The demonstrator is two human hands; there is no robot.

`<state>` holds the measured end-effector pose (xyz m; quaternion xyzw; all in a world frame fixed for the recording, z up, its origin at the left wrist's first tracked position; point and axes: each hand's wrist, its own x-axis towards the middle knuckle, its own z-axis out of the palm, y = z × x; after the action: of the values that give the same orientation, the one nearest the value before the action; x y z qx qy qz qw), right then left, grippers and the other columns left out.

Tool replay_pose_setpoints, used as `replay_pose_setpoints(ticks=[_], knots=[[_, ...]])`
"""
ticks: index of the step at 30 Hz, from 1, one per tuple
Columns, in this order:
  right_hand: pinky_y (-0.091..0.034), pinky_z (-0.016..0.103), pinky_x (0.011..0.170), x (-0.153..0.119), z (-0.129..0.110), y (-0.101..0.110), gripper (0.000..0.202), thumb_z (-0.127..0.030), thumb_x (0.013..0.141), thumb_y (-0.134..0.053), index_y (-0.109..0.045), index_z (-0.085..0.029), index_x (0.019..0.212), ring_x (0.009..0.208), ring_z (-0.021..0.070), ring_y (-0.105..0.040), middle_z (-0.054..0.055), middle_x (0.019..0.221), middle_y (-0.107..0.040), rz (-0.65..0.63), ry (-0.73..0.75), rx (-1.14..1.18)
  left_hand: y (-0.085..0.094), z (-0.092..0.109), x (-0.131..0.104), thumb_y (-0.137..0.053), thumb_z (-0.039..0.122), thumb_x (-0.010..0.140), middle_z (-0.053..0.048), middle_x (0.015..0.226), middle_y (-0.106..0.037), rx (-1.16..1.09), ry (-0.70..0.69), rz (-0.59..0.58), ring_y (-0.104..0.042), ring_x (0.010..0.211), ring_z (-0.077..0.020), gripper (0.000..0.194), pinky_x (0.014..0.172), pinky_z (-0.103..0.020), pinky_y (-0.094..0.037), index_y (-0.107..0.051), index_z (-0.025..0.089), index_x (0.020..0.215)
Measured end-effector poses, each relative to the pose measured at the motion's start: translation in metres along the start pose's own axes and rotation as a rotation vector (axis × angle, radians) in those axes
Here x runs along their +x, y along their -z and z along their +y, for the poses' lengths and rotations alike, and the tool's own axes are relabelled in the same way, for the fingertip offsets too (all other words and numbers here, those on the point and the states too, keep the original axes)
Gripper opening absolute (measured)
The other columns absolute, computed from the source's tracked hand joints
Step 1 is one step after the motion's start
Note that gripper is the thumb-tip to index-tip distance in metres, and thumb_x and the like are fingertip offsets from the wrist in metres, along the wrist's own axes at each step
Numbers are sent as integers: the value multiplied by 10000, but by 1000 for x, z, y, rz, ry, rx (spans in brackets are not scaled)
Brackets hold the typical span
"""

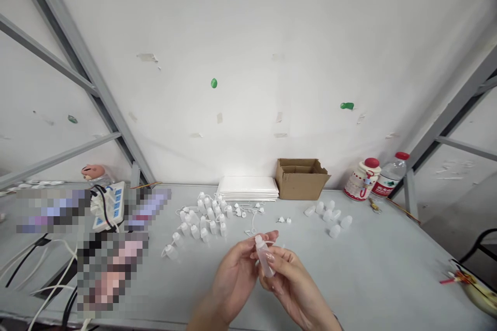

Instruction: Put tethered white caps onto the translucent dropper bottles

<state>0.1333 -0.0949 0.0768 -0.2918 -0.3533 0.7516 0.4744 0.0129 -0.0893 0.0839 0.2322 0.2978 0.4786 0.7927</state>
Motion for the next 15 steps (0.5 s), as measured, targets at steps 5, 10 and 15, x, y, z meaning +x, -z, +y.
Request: replay_pose_setpoints(ticks=[5,10,15], knots=[[-383,241,473,4,0,-5,254,-393,629,-732,-688,-164,729,458,90,-422,-17,574,-523,136,130,-207,3,0,-3,-514,320,774,-102,1177,-604,131,-171,23,-433,1176,-299,312,960,-398,-326,-679,158,983],[-480,272,556,2,3,-3,198,-348,734,-650,-691,-208,869,605,155,-542,20,692,-554,312,495,-645,1,1,-8,-551,298,784,-63,1257,-556,277,-355,2,-398,1220,-270,322,1004,-377,-296,-617,229,1091],[-482,252,532,-2,9,-2,149,-207,794,-590,-637,-222,935,615,148,-539,21,703,-563,386,819,-926,-7,3,-9,-564,285,786,-83,1203,-589,303,-354,4,-461,1158,-288,241,980,-405,-340,-642,211,1002]])
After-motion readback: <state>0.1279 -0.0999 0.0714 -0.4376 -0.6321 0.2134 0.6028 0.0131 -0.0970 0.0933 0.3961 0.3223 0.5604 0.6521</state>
